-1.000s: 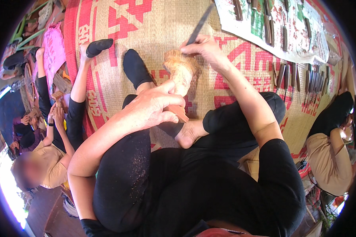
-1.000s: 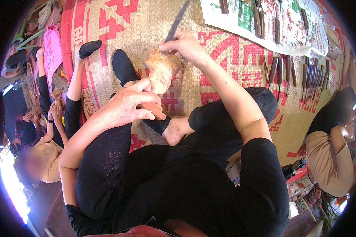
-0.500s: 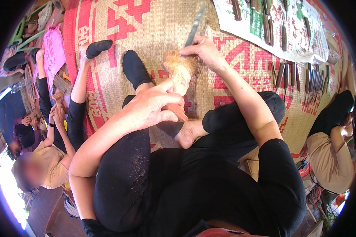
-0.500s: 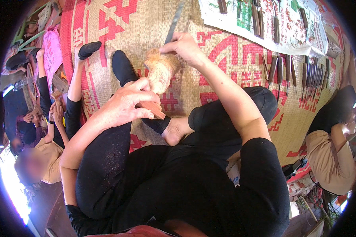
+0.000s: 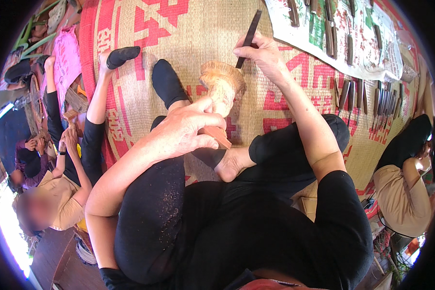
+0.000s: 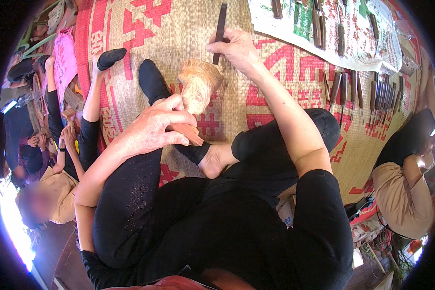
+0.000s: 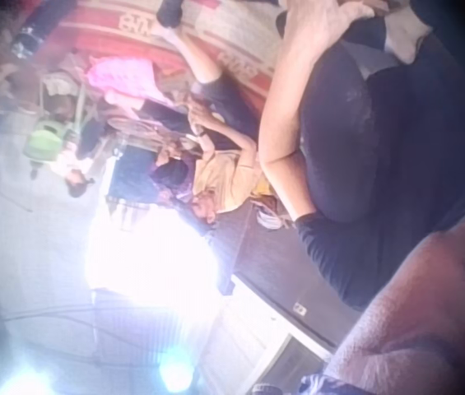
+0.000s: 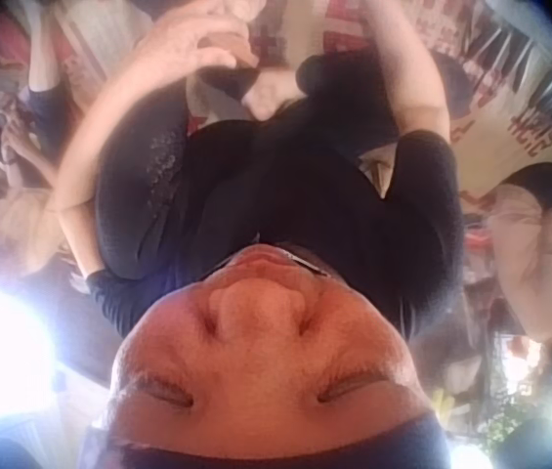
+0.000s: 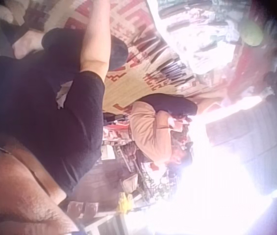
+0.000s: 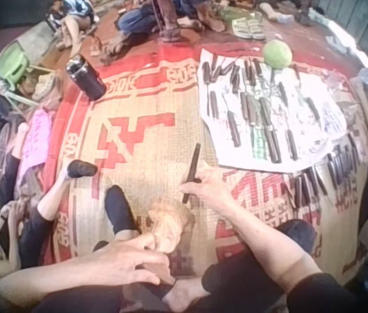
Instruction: The person sits on a mat and carves a small wooden block using a knife. They hold the wood in their left hand and use the knife in their right hand to shape the object, occasionally rotating it to work on different sides.
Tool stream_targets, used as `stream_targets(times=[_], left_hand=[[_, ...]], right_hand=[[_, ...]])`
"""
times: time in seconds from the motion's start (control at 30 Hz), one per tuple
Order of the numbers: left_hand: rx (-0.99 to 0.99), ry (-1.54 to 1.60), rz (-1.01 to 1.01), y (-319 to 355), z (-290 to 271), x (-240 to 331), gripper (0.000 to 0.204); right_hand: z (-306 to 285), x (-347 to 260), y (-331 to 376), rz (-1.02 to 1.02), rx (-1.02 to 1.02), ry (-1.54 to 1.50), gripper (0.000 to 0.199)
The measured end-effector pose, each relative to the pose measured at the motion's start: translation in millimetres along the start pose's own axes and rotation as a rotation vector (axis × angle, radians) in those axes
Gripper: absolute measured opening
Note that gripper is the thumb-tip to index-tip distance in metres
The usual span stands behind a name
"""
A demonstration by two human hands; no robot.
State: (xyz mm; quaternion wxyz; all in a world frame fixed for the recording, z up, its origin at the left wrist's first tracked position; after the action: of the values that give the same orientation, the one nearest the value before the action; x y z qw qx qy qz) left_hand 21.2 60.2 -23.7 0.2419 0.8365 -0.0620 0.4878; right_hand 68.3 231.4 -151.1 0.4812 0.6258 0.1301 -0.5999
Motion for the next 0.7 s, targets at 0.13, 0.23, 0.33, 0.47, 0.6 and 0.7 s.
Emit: stream_targets(times=[0.13, 0.23, 0.33, 0.47, 0.6, 0.7], left_hand=[[0.032, 0.022, 0.016, 0, -2, 1, 0.038], [0.059, 0.067, -0.042, 4, -1, -9, 0.037], [0.121, 0.115, -0.028, 6, -4, -13, 0.035], [0.167, 0.16, -0.089, 11, -10, -18, 0.033], [0.203, 0.162, -0.106, 17, -13, -24, 0.032], [0.192, 0.097, -0.097, 19, -15, -21, 0.033]], right_hand=[[6, -2, 6, 0.05, 0.01, 0.187, 0.009], [9, 3, 7, 0.062, 0.046, 0.434, 0.011], [10, 7, 6, 0.001, 0.072, 0.697, 0.016], [9, 13, 4, 0.034, 0.058, 0.849, 0.016], [9, 18, 3, 0.01, -0.009, 1.018, 0.016], [6, 13, 7, 0.099, 0.057, 0.876, 0.013]])
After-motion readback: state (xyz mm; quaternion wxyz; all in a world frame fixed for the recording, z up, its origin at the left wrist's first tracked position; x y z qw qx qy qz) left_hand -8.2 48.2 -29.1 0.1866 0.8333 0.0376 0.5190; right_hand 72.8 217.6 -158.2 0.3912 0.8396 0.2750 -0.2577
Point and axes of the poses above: each hand's wrist, its own y-axis away from the middle knuckle, its own z-axis out of the palm, x = y × z, the point moved 8 cm from there along -y, towards the middle knuckle, and after that the axes turned 14 degrees about z, right-handed, at the moved point
